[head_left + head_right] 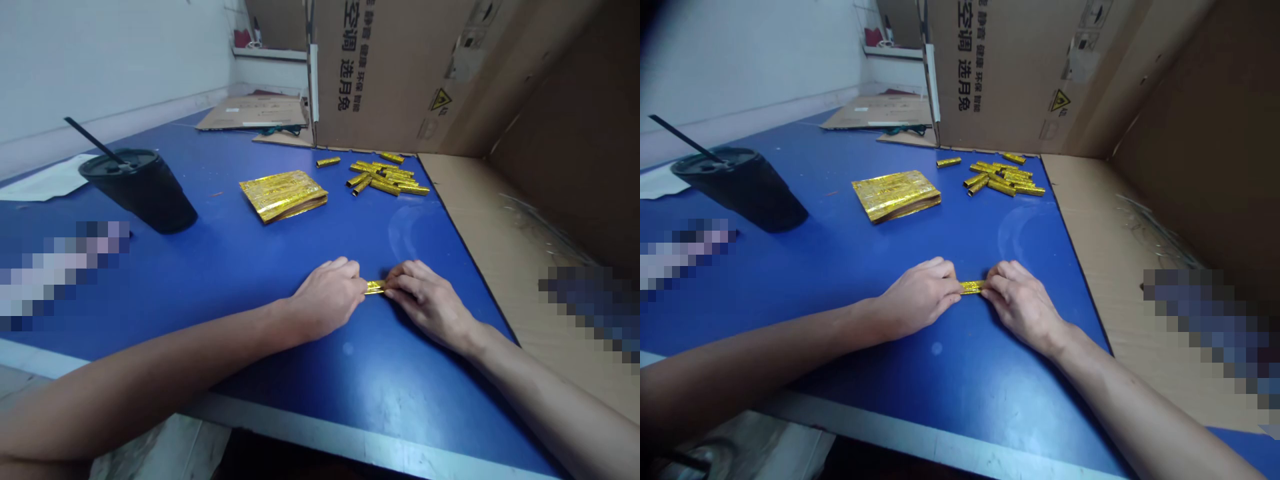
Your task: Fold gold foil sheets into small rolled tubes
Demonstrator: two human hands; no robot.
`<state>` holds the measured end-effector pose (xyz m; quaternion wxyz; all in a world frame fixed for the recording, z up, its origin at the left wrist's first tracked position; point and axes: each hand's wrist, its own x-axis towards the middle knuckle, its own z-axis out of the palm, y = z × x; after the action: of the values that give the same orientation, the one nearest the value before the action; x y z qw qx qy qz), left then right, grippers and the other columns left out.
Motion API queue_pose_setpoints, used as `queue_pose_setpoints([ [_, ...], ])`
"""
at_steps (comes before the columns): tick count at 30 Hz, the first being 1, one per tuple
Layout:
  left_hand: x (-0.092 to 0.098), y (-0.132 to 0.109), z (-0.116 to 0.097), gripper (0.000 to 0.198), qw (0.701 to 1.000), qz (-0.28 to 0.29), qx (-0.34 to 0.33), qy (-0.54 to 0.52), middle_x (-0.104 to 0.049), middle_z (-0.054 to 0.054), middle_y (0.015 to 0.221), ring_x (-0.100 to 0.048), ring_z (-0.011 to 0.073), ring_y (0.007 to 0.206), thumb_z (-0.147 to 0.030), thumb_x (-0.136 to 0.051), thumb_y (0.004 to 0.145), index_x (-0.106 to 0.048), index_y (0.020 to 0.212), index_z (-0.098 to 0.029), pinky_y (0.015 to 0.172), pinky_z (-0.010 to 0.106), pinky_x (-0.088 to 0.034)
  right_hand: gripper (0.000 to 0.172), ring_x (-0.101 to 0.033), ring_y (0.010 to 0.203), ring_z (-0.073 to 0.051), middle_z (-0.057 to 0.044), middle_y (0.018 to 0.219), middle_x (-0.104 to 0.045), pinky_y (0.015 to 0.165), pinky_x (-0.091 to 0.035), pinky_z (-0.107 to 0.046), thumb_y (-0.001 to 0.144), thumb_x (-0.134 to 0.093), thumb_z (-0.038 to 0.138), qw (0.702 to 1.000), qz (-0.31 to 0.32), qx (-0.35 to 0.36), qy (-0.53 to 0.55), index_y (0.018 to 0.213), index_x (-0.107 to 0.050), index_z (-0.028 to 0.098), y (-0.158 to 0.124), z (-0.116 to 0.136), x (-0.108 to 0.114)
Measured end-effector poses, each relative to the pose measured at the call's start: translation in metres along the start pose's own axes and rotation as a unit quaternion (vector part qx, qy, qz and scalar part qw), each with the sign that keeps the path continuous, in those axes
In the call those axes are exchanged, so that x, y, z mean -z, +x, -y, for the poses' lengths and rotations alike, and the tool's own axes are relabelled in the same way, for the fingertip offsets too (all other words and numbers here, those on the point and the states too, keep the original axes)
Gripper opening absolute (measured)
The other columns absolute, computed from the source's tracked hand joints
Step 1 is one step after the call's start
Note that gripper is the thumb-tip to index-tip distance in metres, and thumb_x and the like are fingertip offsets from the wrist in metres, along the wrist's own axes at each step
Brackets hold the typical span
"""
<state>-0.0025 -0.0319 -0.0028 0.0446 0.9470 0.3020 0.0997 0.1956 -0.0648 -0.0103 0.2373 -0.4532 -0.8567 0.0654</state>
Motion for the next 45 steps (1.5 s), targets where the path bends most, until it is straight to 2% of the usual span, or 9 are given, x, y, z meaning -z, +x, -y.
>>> queue_pose_setpoints([
  [7,0.004,0.007,0.006,0.018,0.984,0.043,0.099,-0.139,-0.06,0.002,0.085,-0.055,0.0165,0.081,-0.02,-0.041,0.083,-0.059,0.086,-0.019,0.072,0.028,-0.04,0.012,-0.05,0.072,-0.017,-0.005,0.075,-0.057,0.068,-0.042,-0.032,0.085,-0.046,0.021,0.998,-0.003,-0.055,0.027,0.077,-0.055,0.02,0.002,0.002,0.001],
  [14,0.005,0.009,0.005,0.017,0.986,0.052,0.133,-0.082,-0.061,0.004,0.087,-0.057,0.0205,0.081,-0.031,-0.044,0.083,-0.052,0.091,-0.018,0.068,0.031,-0.04,0.015,-0.05,0.071,-0.018,-0.004,0.073,-0.057,0.067,-0.04,-0.032,0.085,-0.045,0.025,0.994,0.017,-0.102,-0.039,0.075,-0.055,0.02,0.004,0.001,-0.001],
  [18,0.005,0.006,0.007,0.021,0.989,0.052,0.121,-0.061,-0.057,0.004,0.084,-0.054,0.0201,0.081,-0.038,-0.05,0.08,-0.052,0.082,-0.017,0.069,0.031,-0.04,0.016,-0.051,0.071,-0.018,-0.004,0.074,-0.057,0.067,-0.04,-0.032,0.085,-0.045,0.026,0.992,0.025,-0.111,-0.048,0.076,-0.056,0.02,0.003,0.002,-0.001],
  [23,0.005,0.003,0.008,0.013,0.988,0.031,0.106,-0.105,-0.055,0.001,0.079,-0.051,0.0166,0.075,-0.03,-0.054,0.079,-0.05,0.079,-0.017,0.065,0.028,-0.039,0.014,-0.052,0.072,-0.018,-0.004,0.076,-0.058,0.068,-0.041,-0.033,0.085,-0.046,0.028,0.994,0.007,-0.108,-0.019,0.077,-0.056,0.02,0.001,0.004,0.001],
  [25,0.004,0.002,0.009,0.01,0.986,0.033,0.1,-0.129,-0.055,0.0,0.076,-0.051,0.0152,0.073,-0.026,-0.054,0.079,-0.051,0.083,-0.017,0.065,0.027,-0.038,0.016,-0.053,0.073,-0.018,-0.005,0.078,-0.059,0.067,-0.042,-0.033,0.083,-0.049,0.032,0.995,-0.005,-0.104,-0.005,0.088,-0.057,0.019,0.001,0.004,0.003],
  [28,0.004,0.001,0.011,0.008,0.988,0.016,0.065,-0.14,-0.055,0.0,0.079,-0.05,0.0148,0.078,-0.022,-0.051,0.081,-0.055,0.087,-0.018,0.071,0.027,-0.038,0.032,-0.053,0.076,-0.019,-0.006,0.082,-0.059,0.068,-0.042,-0.033,0.08,-0.052,0.041,0.997,0.008,-0.078,-0.012,0.103,-0.056,0.019,0.001,0.005,0.005],
  [35,0.008,-0.001,0.012,0.014,0.989,-0.047,0.027,-0.139,-0.054,0.002,0.083,-0.048,0.0147,0.082,-0.021,-0.046,0.084,-0.06,0.086,-0.018,0.078,0.028,-0.038,0.03,-0.049,0.066,-0.016,-0.003,0.07,-0.057,0.063,-0.038,-0.031,0.084,-0.045,0.045,0.996,0.061,-0.053,-0.037,0.074,-0.058,0.019,0.001,0.011,0.009],
  [40,0.006,-0.002,0.011,0.015,0.987,-0.096,0.024,-0.123,-0.053,0.003,0.082,-0.046,0.0148,0.081,-0.021,-0.047,0.084,-0.062,0.085,-0.018,0.077,0.029,-0.038,0.033,-0.049,0.062,-0.014,-0.002,0.066,-0.056,0.059,-0.037,-0.028,0.085,-0.042,0.046,0.995,0.067,-0.069,-0.033,0.07,-0.055,0.02,0.0,0.015,0.01],
  [45,0.004,0.001,0.012,0.015,0.979,-0.11,0.037,-0.17,-0.052,0.002,0.081,-0.047,0.0143,0.081,-0.02,-0.047,0.083,-0.062,0.082,-0.018,0.078,0.03,-0.038,0.032,-0.047,0.058,-0.013,-0.001,0.06,-0.051,0.057,-0.036,-0.027,0.088,-0.039,0.038,0.996,0.055,-0.076,0.004,0.064,-0.049,0.019,-0.002,0.016,0.006],
])
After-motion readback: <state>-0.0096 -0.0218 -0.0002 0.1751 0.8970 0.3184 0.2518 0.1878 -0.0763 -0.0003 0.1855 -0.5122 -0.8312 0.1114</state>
